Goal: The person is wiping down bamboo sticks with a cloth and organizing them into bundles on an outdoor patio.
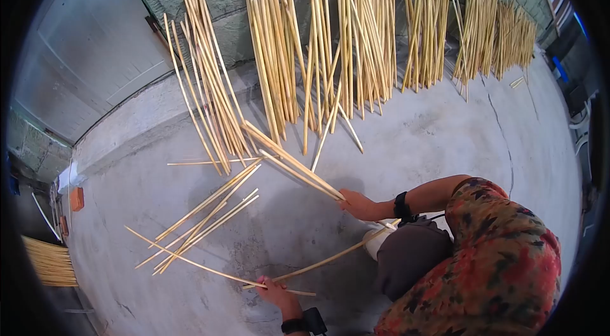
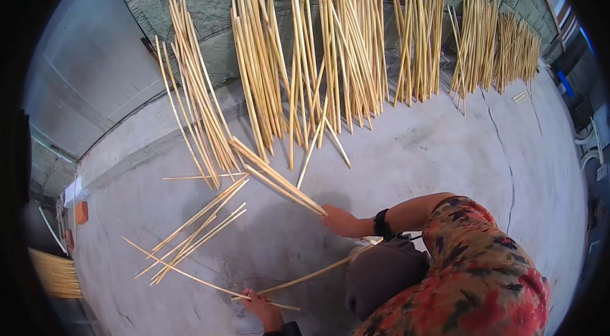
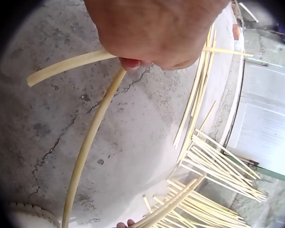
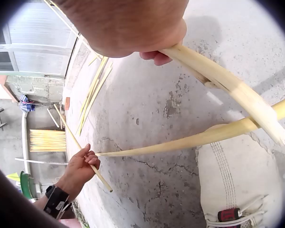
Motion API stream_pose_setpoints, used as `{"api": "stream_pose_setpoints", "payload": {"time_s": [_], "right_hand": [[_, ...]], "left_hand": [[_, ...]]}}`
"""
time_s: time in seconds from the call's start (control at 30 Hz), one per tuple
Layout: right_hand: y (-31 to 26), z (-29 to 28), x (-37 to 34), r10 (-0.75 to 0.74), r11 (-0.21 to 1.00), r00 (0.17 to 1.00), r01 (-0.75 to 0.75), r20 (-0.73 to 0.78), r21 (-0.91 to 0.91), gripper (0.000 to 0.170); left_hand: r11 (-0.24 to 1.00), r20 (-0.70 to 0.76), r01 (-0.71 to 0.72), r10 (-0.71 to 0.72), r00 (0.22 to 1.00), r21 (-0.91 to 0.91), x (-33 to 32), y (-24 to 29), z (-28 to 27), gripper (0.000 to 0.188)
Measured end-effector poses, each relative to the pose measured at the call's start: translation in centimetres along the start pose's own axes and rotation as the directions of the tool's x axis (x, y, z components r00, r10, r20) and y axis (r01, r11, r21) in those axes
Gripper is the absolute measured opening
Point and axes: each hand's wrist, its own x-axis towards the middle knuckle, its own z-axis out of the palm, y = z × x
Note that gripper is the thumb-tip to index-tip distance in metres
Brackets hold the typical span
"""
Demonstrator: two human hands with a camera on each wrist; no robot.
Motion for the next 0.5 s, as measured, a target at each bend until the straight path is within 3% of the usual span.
{"api": "stream_pose_setpoints", "payload": {"time_s": [0.13, 0.17, 0.27, 0.33, 0.5], "right_hand": [[0.4, -3.5, -1.6, 0.041, 0.999, 0.997, -0.041, -0.06, 0.0, 0.022], [0.4, -4.2, -1.6, -0.017, 1.0, 0.993, 0.017, -0.115, -0.001, 0.021], [-1.0, -7.3, 0.6, -0.262, 0.963, 0.92, 0.27, -0.292, -0.012, 0.02], [-4.0, -10.4, 3.5, -0.217, 0.915, 0.895, 0.326, -0.39, 0.238, 0.019], [-7.2, -16.4, 12.4, -0.247, 0.75, 0.695, 0.578, -0.675, 0.32, 0.017]], "left_hand": [[0.986, -0.024, 0.107, -0.105, 0.994, 0.127, -0.6, -1.3, -0.5, 0.015], [0.965, -0.053, 0.173, -0.166, 0.985, 0.197, -0.8, -1.4, -0.2, 0.019], [0.97, -0.146, 0.127, -0.098, 0.984, 0.206, -0.8, -1.9, 1.1, 0.023], [0.968, -0.141, 0.124, -0.094, 0.986, 0.22, 0.3, -2.7, 0.6, 0.024], [0.959, -0.16, 0.1, -0.059, 0.985, 0.264, 0.8, -4.0, -2.0, 0.025]]}}
